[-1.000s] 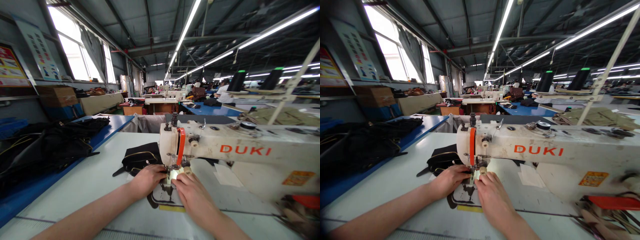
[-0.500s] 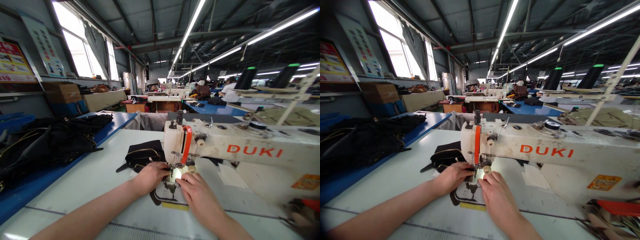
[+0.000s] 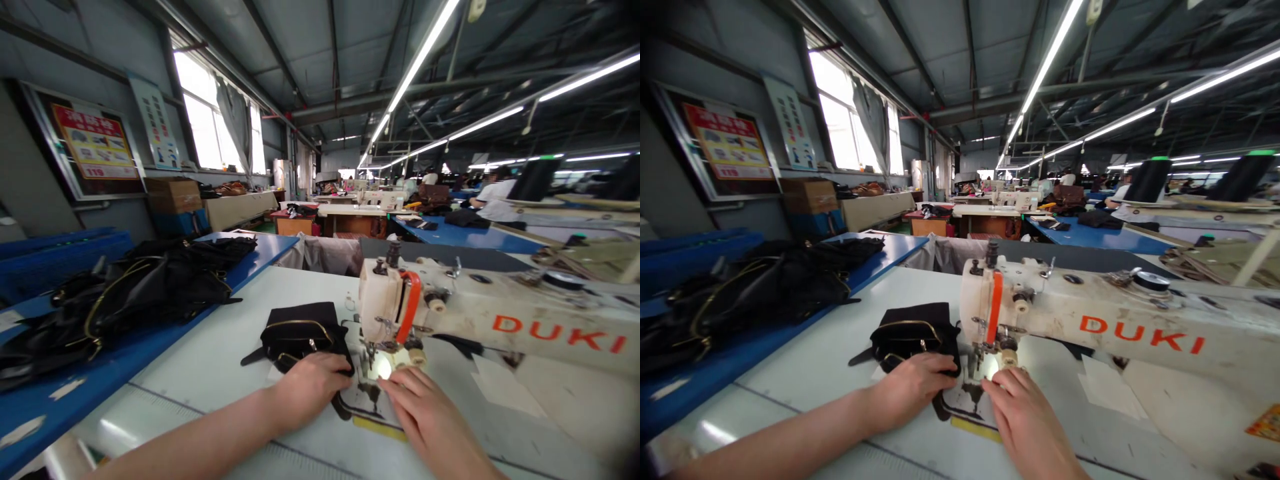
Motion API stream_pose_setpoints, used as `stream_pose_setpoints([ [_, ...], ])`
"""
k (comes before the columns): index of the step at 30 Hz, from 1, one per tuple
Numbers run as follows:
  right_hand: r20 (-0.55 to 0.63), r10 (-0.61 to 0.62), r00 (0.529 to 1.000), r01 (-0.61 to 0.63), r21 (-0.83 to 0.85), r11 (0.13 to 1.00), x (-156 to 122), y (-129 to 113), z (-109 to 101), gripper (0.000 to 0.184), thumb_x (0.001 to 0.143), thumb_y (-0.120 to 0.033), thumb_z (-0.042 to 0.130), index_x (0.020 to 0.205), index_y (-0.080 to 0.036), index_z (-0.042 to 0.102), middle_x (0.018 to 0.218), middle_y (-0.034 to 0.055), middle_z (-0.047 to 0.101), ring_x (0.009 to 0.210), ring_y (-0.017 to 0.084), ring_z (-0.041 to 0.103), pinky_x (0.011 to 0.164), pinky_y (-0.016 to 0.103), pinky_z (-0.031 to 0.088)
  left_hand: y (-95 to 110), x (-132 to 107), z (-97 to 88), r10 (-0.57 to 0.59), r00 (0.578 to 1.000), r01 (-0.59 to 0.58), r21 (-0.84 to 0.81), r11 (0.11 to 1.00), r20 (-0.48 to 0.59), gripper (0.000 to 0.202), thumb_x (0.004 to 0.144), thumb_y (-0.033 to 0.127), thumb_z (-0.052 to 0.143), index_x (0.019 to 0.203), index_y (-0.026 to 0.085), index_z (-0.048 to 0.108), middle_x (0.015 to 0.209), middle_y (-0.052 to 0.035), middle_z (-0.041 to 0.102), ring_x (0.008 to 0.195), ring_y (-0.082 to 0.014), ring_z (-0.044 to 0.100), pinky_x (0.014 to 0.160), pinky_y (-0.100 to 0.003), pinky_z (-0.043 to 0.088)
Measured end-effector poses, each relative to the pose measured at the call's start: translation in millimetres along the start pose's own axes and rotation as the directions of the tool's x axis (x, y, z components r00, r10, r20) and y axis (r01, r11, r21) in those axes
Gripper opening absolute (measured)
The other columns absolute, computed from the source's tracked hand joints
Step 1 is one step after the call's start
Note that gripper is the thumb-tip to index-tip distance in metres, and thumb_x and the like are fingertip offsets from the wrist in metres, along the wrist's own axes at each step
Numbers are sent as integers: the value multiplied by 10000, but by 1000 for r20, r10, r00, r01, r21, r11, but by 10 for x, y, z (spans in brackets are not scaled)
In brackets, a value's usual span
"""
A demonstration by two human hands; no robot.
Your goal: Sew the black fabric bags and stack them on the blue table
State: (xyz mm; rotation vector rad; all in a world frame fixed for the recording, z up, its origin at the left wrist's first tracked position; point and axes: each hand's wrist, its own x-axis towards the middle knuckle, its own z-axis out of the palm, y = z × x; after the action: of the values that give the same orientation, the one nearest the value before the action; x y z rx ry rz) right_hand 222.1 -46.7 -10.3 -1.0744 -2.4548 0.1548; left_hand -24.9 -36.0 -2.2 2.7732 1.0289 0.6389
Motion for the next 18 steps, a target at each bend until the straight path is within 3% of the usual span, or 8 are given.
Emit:
stream_pose_setpoints([
  [4,32,-53,998,50,91,995,9,-226,114,410,888,-172,476,1289,-249,523,1302,90,526,1155,247,513,969,402,432,301,-362,-134,-40,999,41,-162,986,8,291,946,131,417,1134,196,630,1182,-65,636,1117,-190,577,989,-311,436],
  [6,83,-62,995,45,194,980,67,-436,142,440,854,-186,520,1290,-245,522,1347,83,507,1189,247,504,999,385,412,448,-447,-219,-126,991,111,-283,953,-35,278,930,124,442,1131,189,623,1128,-59,656,1061,-176,602,946,-283,457],
  [10,141,41,989,-102,464,880,212,-800,41,230,906,-293,472,1047,-229,642,967,47,670,873,199,627,779,298,498,614,-529,-547,-376,922,284,-505,815,-89,217,852,114,552,1024,205,649,989,-11,684,916,-150,634,847,-234,477],
  [14,177,215,960,-277,684,674,193,-880,-144,306,875,-479,512,834,-227,680,693,18,648,712,195,609,673,271,485,572,-782,-1066,-492,869,380,-578,722,-43,344,783,223,669,1120,212,601,1081,-33,649,996,-191,591,896,-282,448],
  [16,183,363,914,-359,782,510,129,-873,-193,341,811,-531,584,852,-213,699,704,33,674,718,211,626,703,287,498,533,-981,-1280,-530,847,441,-624,645,50,316,827,312,629,1120,195,610,1096,-49,637,1020,-209,568,901,-306,432],
  [18,225,478,849,-411,849,331,78,-893,-204,398,714,-548,684,893,-193,712,742,53,699,714,229,645,715,312,520,520,-1174,-1398,-558,818,471,-716,514,138,299,893,390,532,1061,168,638,1028,-52,647,978,-206,571,871,-307,429],
])
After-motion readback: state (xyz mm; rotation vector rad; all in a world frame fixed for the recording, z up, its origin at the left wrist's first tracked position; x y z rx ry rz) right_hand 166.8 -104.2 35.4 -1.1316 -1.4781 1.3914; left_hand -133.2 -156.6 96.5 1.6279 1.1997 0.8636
